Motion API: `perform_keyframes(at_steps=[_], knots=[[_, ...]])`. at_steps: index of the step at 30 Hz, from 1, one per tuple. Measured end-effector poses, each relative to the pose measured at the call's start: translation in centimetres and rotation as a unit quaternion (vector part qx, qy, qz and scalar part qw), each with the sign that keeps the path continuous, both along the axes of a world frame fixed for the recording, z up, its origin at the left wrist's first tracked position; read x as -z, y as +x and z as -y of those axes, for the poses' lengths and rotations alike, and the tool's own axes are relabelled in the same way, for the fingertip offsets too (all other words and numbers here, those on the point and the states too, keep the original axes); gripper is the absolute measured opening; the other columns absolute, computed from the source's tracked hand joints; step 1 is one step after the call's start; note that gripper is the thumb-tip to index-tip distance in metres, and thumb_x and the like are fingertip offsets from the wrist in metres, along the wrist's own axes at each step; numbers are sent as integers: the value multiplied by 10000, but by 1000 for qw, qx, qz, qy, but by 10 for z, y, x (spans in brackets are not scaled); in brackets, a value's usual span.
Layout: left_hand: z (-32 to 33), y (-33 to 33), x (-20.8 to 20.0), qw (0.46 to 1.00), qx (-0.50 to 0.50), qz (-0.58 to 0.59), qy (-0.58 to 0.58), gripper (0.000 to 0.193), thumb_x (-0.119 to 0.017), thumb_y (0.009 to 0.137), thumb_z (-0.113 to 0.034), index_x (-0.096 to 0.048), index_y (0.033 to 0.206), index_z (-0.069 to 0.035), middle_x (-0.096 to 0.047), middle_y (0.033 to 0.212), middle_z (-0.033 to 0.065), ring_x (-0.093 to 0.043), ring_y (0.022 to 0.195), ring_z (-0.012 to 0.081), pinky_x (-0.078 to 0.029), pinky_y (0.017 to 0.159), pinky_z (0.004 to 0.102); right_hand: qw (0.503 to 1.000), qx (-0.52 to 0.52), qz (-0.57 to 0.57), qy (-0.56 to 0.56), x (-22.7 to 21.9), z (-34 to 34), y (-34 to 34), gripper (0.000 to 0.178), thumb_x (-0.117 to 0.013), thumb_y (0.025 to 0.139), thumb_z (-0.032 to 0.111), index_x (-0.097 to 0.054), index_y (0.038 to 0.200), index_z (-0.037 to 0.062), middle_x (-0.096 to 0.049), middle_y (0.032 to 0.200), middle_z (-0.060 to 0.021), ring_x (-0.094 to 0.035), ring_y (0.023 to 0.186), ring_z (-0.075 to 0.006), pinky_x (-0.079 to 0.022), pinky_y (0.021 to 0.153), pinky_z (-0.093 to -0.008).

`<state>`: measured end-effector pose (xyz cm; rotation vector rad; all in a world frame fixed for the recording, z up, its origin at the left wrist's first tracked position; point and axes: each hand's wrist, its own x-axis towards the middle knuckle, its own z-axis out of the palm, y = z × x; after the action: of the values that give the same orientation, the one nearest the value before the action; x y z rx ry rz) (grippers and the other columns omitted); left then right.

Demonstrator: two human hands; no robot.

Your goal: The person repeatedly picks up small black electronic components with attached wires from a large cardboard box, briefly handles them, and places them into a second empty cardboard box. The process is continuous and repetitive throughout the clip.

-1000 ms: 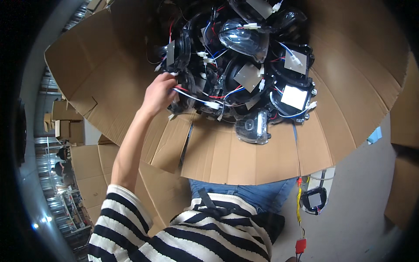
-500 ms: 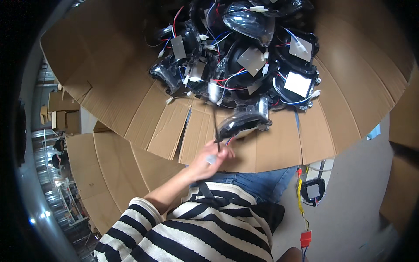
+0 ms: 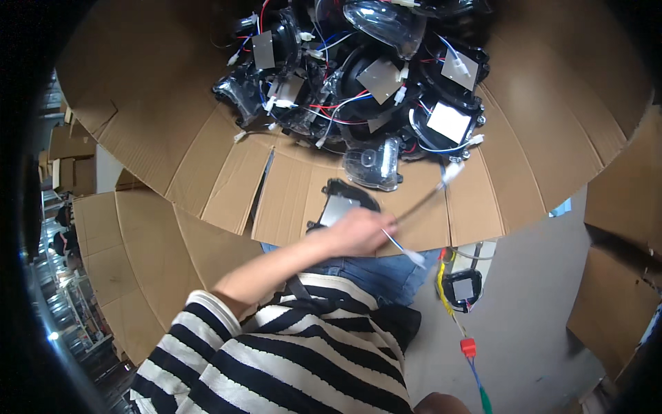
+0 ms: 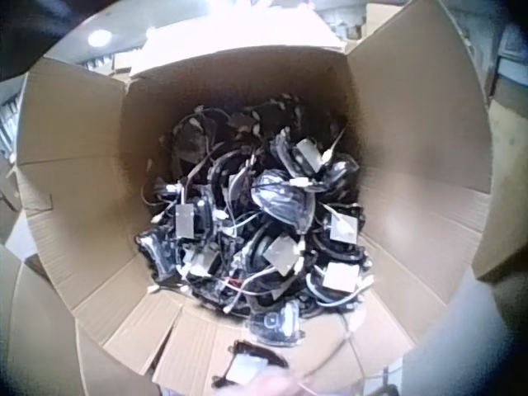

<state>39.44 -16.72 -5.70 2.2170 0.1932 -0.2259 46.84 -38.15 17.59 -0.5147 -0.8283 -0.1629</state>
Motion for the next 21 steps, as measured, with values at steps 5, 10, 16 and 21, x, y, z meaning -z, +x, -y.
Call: perform_keyframes(at_steps=[5,10,16,21], knots=[[-56,-6,-45,970,-151,99,-163,224,-408,864,-221,-499,949,-36,-520,717,60,-524,695,149,-403,604,268,933,127,-148,-301,55,18,-6,204,-447,825,236,-380,710,81,-408,530,-10,-325,487,-100,-238,454,-247],[-53,16,-91,917,-201,118,-325,357,-269,904,-316,-408,1095,-47,-430,690,-28,-351,582,37,-293,513,165,871,27,-198,-448,83,-5,-13,223,-432,824,252,-378,725,59,-372,531,-17,-298,506,-104,-232,470,-245],[-75,-34,-101,886,-323,72,-324,391,-281,894,-296,-359,1165,-24,-440,759,-25,-315,555,31,-283,507,159,837,-22,-184,-516,100,-10,-19,140,-428,815,138,-446,764,10,-463,497,-57,-384,470,-128,-294,452,-252],[-82,-56,-109,869,-376,144,-288,397,-296,898,-245,-318,1226,-23,-419,768,-25,-327,583,38,-313,538,174,812,-90,-164,-553,107,-25,-20,110,-441,772,55,-512,734,-20,-493,508,-60,-426,461,-130,-330,444,-243]])
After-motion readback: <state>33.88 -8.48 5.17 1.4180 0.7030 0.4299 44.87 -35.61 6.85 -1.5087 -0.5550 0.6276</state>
